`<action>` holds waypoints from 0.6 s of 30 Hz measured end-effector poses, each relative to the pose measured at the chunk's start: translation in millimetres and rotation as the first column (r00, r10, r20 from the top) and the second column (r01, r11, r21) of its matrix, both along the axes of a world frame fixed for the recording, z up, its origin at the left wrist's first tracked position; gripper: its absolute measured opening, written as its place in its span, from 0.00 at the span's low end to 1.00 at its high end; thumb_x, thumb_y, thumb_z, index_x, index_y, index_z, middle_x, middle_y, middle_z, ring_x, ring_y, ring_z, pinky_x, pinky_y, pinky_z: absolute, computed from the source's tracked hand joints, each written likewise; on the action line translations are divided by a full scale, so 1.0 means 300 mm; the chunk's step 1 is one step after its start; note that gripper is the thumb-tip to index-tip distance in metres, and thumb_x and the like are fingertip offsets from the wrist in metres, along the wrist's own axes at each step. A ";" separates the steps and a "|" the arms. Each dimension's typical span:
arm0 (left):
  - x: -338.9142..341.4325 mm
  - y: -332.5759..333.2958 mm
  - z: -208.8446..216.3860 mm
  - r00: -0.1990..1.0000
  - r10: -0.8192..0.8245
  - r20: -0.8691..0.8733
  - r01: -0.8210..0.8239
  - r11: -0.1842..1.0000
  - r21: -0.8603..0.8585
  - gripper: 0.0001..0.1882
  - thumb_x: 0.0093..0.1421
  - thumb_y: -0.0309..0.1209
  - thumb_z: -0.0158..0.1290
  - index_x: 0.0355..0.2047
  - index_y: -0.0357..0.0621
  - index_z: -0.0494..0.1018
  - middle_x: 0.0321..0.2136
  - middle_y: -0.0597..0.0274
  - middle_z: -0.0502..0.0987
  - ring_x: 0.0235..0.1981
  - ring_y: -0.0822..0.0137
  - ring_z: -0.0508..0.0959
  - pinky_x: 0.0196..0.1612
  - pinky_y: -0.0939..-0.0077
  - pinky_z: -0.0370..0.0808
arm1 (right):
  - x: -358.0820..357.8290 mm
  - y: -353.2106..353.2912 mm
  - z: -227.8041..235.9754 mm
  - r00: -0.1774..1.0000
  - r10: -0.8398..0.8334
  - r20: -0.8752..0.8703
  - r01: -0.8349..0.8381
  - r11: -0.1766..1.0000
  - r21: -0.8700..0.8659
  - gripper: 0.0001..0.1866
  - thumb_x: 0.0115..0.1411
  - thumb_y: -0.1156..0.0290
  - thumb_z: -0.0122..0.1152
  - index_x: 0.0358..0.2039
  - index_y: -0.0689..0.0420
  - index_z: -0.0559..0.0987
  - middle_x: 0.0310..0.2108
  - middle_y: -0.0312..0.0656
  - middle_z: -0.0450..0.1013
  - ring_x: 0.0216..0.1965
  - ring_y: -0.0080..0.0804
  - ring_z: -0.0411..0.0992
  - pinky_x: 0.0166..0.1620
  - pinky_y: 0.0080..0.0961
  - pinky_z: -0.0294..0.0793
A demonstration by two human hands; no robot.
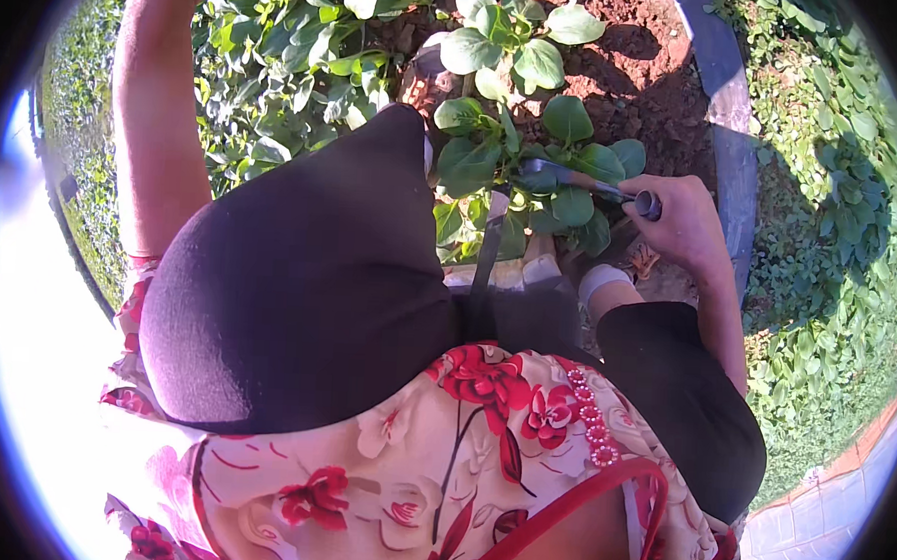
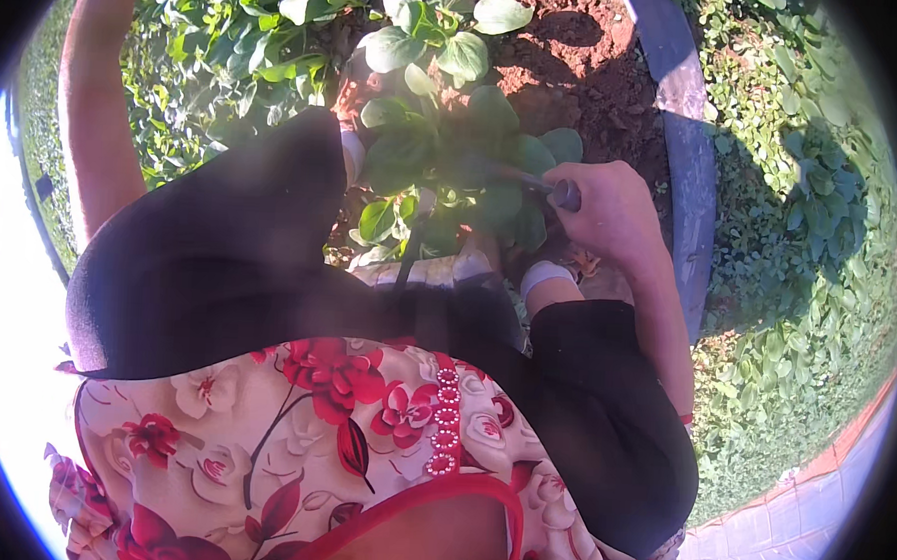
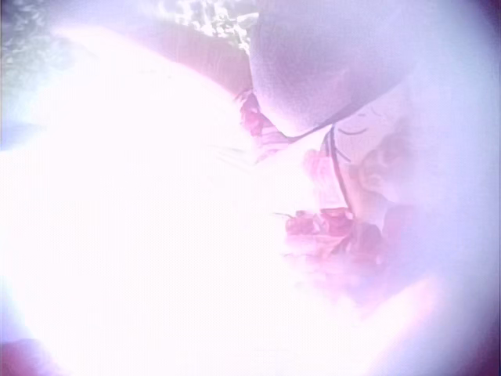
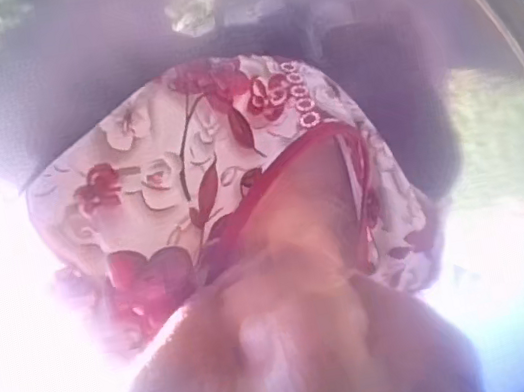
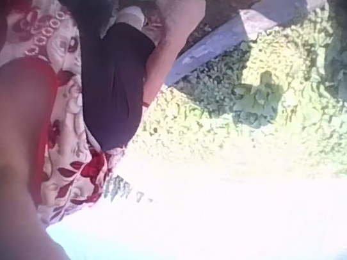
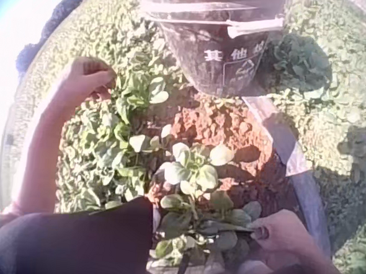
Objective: The person uses a small hand tool to remove weeds from around plants in a field, placing the pulled weeds into a black bucket.
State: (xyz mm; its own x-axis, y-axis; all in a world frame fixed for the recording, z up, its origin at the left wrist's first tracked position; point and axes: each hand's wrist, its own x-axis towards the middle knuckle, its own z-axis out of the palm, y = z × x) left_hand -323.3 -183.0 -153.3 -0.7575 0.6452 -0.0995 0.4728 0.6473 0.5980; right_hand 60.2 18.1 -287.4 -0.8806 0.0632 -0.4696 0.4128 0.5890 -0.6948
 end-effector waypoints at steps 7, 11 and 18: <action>0.469 -0.425 -0.607 0.741 0.097 0.664 0.325 0.814 -0.481 0.19 0.52 0.37 0.59 0.37 0.32 0.76 0.25 0.50 0.79 0.28 0.60 0.80 0.36 0.67 0.76 | -0.091 0.035 0.109 0.945 0.327 0.019 -0.323 0.921 0.217 0.11 0.42 0.76 0.60 0.30 0.52 0.81 0.22 0.45 0.76 0.27 0.45 0.76 0.33 0.37 0.75; 0.634 -0.441 -0.781 0.714 0.006 0.701 0.328 0.881 -0.341 0.19 0.52 0.36 0.59 0.38 0.33 0.75 0.25 0.50 0.79 0.28 0.59 0.80 0.36 0.66 0.76 | -0.252 -0.053 0.100 0.841 0.538 0.047 -0.530 0.804 0.270 0.07 0.42 0.77 0.59 0.25 0.55 0.78 0.22 0.44 0.75 0.29 0.44 0.76 0.33 0.37 0.74; 0.682 -0.451 -0.869 0.731 -0.026 0.682 0.224 0.953 -0.204 0.19 0.52 0.36 0.59 0.38 0.33 0.75 0.26 0.50 0.79 0.29 0.59 0.80 0.36 0.66 0.76 | -0.395 -0.249 0.049 0.814 0.562 0.148 -0.578 0.808 0.113 0.14 0.42 0.77 0.60 0.33 0.55 0.79 0.25 0.45 0.75 0.30 0.45 0.76 0.33 0.37 0.75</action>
State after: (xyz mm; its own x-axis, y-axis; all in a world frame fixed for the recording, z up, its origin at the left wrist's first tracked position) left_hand -118.8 -318.4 -413.9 -0.3456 0.6042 -0.7180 0.1053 0.7853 0.6101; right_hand -58.4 -56.6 -272.7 -0.7270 -0.3604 -0.5844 0.0340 0.8312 -0.5549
